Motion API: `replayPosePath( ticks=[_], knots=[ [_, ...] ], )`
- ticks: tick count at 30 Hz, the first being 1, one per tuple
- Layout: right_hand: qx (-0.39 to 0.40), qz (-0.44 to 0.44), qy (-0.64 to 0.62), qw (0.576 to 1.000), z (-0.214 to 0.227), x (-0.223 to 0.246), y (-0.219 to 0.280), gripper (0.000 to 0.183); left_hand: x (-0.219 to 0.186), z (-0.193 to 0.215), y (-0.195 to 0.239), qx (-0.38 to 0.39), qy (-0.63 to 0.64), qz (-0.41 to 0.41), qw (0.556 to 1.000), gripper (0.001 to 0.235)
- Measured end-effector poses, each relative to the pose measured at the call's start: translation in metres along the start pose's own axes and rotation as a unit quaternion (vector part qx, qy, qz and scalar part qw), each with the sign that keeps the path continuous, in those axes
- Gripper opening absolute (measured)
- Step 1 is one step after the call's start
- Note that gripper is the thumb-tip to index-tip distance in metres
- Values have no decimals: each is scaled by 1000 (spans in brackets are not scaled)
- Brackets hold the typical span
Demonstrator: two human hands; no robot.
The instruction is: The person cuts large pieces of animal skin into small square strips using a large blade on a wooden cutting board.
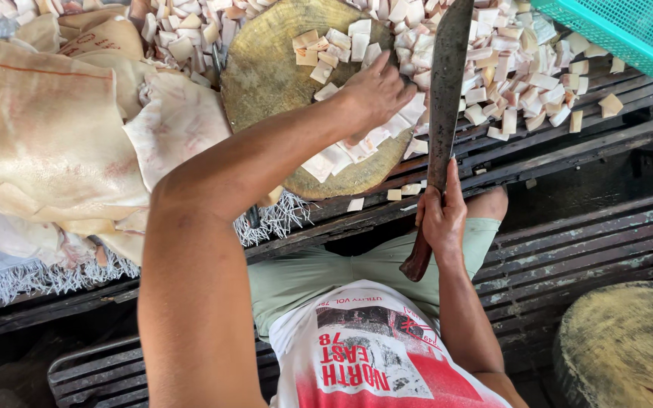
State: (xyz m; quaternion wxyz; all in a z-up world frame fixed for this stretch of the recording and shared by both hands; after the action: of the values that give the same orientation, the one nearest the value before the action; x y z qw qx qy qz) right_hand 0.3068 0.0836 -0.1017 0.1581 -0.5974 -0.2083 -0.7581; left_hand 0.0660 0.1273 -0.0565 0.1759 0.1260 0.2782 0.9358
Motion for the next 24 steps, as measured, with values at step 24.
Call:
replayPosePath(
  ticks=[24],
  knots=[
    [23, 18, -25, 999, -9, 6, 8, 66, 74, -50, 90, -105, 292, 159, 937, 66]
  ],
)
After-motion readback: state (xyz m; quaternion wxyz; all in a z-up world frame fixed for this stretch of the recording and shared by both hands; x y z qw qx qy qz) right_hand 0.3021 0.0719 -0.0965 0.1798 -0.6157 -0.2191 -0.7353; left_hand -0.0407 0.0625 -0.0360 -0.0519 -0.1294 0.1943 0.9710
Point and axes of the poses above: each hand's wrist, its own y-axis away from the middle knuckle, its own z-axis out of the back of the hand, x = y × z, the point moved 6 cm from there along -y, towards the middle knuckle, and after that the axes turned 3 degrees about z, right-handed, at the moved point
